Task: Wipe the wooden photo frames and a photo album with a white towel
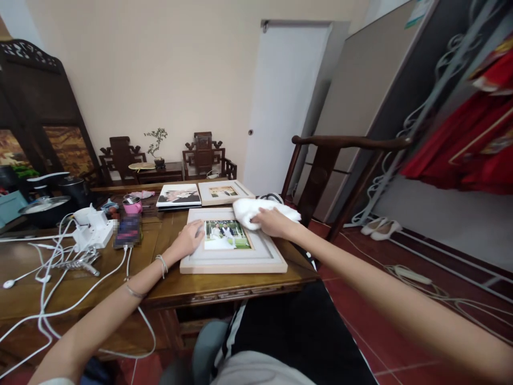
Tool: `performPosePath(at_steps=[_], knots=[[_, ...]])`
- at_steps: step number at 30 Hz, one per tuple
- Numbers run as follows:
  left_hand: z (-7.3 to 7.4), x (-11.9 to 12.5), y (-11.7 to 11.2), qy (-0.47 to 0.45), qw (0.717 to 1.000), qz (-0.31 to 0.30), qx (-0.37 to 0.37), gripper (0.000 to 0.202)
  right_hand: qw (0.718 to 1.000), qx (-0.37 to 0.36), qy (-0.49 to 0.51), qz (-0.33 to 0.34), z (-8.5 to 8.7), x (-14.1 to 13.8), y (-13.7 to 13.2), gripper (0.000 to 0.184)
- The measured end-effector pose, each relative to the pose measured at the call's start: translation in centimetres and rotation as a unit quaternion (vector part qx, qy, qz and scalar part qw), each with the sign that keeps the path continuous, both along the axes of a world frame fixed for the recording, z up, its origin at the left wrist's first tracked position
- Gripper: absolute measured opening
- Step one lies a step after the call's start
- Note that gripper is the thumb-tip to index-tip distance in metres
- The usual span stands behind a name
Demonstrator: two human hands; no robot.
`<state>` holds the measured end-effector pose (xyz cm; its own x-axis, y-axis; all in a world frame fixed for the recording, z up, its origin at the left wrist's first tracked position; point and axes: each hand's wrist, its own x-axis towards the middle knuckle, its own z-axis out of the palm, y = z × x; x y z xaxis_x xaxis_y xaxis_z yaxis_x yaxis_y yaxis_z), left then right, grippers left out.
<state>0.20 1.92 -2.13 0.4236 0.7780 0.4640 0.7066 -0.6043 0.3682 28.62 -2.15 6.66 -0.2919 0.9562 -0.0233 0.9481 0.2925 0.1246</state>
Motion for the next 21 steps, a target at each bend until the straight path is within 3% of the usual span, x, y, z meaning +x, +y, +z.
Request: performPosePath(at_steps=[6,9,12,16,19,21], knots=[[0.8,0.2,-0.4,0.014,1.000,0.007,-0.017,0.044,0.989,-0.063,0.057,0.121,0.7,2.1,-9.6,0.053],[0.9,0.3,-0.5,0.018,1.000,0.012,-0.019,0.043,0.989,-0.064,0.066,0.120,0.7,1.6,-11.0,0.054],[1.2,0.3,-0.8,0.028,0.999,0.012,-0.020,0.043,0.995,-0.041,0.047,0.084,0.0,-0.4,-8.6,0.046],[1.7,0.3,-1.1,0.055,0.998,0.001,-0.019,0.043,0.999,0.022,0.029,-0.006,-0.2,-2.8,-2.2,0.046],[1.8,0.3,-1.0,0.055,0.998,0.015,-0.026,0.041,0.997,0.054,0.042,-0.026,0.2,-3.0,1.5,0.050],[1.7,0.4,-0.9,0.050,0.998,0.022,-0.026,0.042,0.997,0.057,0.045,-0.024,0.1,-2.6,2.1,0.048]])
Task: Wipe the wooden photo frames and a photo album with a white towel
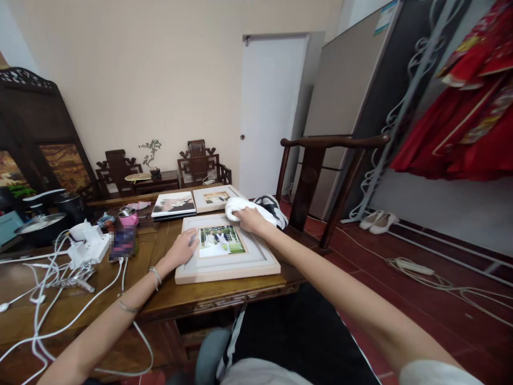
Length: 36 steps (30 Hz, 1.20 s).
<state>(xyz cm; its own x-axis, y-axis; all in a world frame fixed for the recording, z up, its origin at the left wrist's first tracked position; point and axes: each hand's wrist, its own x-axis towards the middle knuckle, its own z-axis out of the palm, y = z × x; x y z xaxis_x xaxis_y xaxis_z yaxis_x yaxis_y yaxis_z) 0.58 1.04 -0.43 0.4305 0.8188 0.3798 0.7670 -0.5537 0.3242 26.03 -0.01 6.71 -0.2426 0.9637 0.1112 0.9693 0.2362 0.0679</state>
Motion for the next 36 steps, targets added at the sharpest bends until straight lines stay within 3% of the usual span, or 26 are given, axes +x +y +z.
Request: performPosePath(at_steps=[3,9,12,15,18,21,24,26,29,33,36], knots=[[-0.2,0.2,0.1,-0.006,1.000,0.000,0.008,0.043,0.999,-0.006,-0.010,0.030,-0.7,0.8,-2.6,0.043],[-0.9,0.0,0.3,-0.037,0.999,-0.013,0.018,0.041,0.979,-0.077,0.016,0.191,0.3,1.6,-14.1,0.055],[-1.3,-0.2,0.5,-0.049,0.999,-0.015,0.019,0.043,0.974,-0.104,0.032,0.199,0.6,1.0,-15.8,0.060],[-1.4,-0.5,0.7,-0.050,0.998,-0.035,0.027,0.043,0.981,-0.085,0.026,0.174,-0.5,0.4,-12.2,0.066],[-1.4,-0.8,0.9,-0.041,0.998,-0.047,0.033,0.045,0.994,-0.021,0.019,0.108,-1.6,0.1,-5.4,0.067],[-1.3,-0.8,1.0,-0.036,0.998,-0.032,0.033,0.045,0.999,-0.012,0.024,0.043,-1.9,-0.1,0.3,0.062],[-1.2,-0.7,0.9,-0.024,0.999,-0.021,0.025,0.043,0.998,-0.016,0.025,0.056,-1.8,-0.3,1.7,0.060],[-1.1,-0.5,0.7,-0.024,0.999,-0.014,0.021,0.044,0.994,-0.022,0.009,0.103,-1.9,-0.3,-0.2,0.059],[-1.1,-0.2,0.5,-0.038,0.999,-0.004,0.012,0.043,0.982,-0.043,-0.017,0.184,-1.4,0.3,-6.1,0.060],[-1.3,0.0,0.4,-0.048,0.999,0.009,-0.006,0.045,0.976,-0.109,-0.001,0.188,0.4,1.0,-14.3,0.061],[-1.4,0.0,0.4,-0.049,0.999,0.000,-0.008,0.045,0.977,-0.119,0.026,0.175,0.2,1.0,-15.9,0.064]])
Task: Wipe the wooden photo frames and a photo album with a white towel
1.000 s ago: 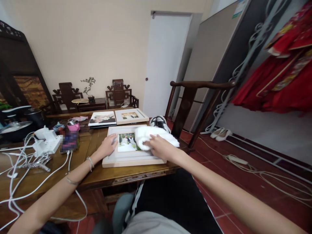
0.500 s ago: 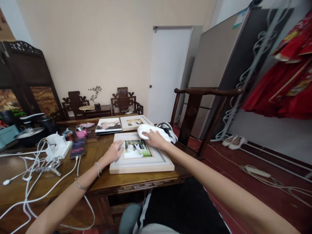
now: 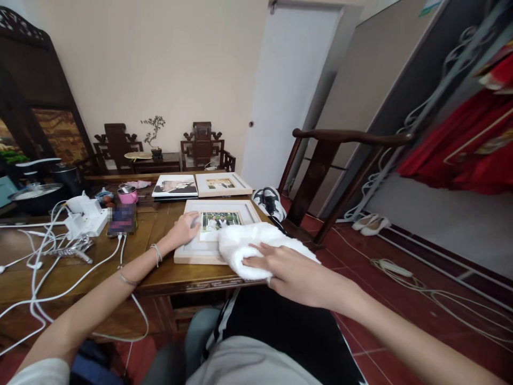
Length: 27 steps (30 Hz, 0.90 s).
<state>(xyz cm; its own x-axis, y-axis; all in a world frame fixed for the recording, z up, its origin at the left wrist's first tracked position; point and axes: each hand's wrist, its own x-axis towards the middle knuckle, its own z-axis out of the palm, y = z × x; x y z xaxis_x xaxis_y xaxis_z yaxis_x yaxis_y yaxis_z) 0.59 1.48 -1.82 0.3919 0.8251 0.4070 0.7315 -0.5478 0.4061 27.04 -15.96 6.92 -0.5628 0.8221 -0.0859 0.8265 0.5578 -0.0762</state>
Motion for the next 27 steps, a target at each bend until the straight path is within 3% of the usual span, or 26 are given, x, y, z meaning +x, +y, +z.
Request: performPosePath(at_steps=[2,6,9,12,16,22,27], knots=[[0.1,0.0,-0.1,0.001,1.000,-0.004,0.007,0.046,1.000,0.020,0.016,-0.012,-1.2,-0.1,1.8,0.067],[0.7,-0.1,-0.2,0.020,0.999,-0.017,0.025,0.045,0.993,0.102,0.021,-0.047,-3.4,-0.2,9.4,0.065],[1.2,-0.1,-0.2,0.041,0.999,-0.011,0.030,0.046,0.989,0.136,0.003,-0.066,-3.6,-0.5,14.9,0.063],[1.7,-0.1,-0.1,0.051,0.998,0.016,0.018,0.044,0.990,0.123,-0.013,-0.061,-2.9,-1.2,17.5,0.061],[1.8,0.0,-0.2,0.039,0.999,0.024,0.013,0.040,0.994,0.104,-0.020,-0.039,-2.1,-2.1,15.9,0.055],[1.2,0.2,-0.2,0.046,0.998,-0.014,0.034,0.040,0.998,0.003,0.009,0.067,-0.3,-0.5,7.7,0.057],[0.7,0.2,0.0,0.023,0.999,-0.022,0.036,0.040,0.997,-0.026,0.028,0.071,0.7,0.1,3.1,0.058]])
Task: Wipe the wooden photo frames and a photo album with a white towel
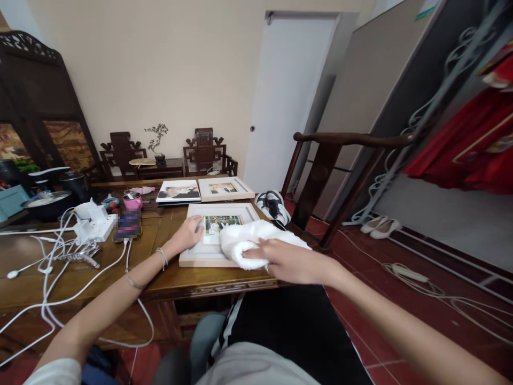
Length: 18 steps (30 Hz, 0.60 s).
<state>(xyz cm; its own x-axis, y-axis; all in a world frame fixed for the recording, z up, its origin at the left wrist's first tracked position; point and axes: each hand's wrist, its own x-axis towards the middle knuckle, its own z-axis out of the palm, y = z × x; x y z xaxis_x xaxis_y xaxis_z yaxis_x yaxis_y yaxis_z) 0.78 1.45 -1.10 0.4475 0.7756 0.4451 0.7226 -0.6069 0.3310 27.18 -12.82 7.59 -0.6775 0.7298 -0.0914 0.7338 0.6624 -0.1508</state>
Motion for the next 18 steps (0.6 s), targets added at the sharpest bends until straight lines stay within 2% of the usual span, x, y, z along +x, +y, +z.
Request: performPosePath(at_steps=[2,4,8,10,12,15,18], knots=[[-0.1,0.0,0.1,-0.002,1.000,-0.005,0.001,0.039,1.000,0.010,0.006,-0.003,-0.7,-0.3,0.3,0.062],[-0.1,-0.1,0.2,0.000,1.000,-0.005,0.000,0.038,0.999,0.026,0.015,-0.011,-1.8,-0.6,2.1,0.066],[-0.2,-0.4,0.5,-0.008,1.000,-0.003,-0.001,0.039,0.991,0.111,0.004,-0.072,-3.4,-0.3,9.2,0.070],[-0.4,-0.5,0.8,-0.018,1.000,-0.002,0.003,0.039,0.984,0.131,0.000,-0.123,-3.3,-0.1,12.9,0.071],[-0.5,-0.6,1.0,-0.026,1.000,0.003,0.008,0.039,0.979,0.125,-0.007,-0.161,-3.0,-0.4,15.4,0.069],[-0.7,-0.7,1.1,-0.020,1.000,0.013,0.009,0.041,0.981,0.111,-0.017,-0.161,-2.7,-1.4,15.9,0.065],[-0.9,-0.7,0.9,-0.015,1.000,0.011,0.014,0.044,0.990,0.095,-0.025,-0.100,-2.7,-2.3,12.7,0.065]])
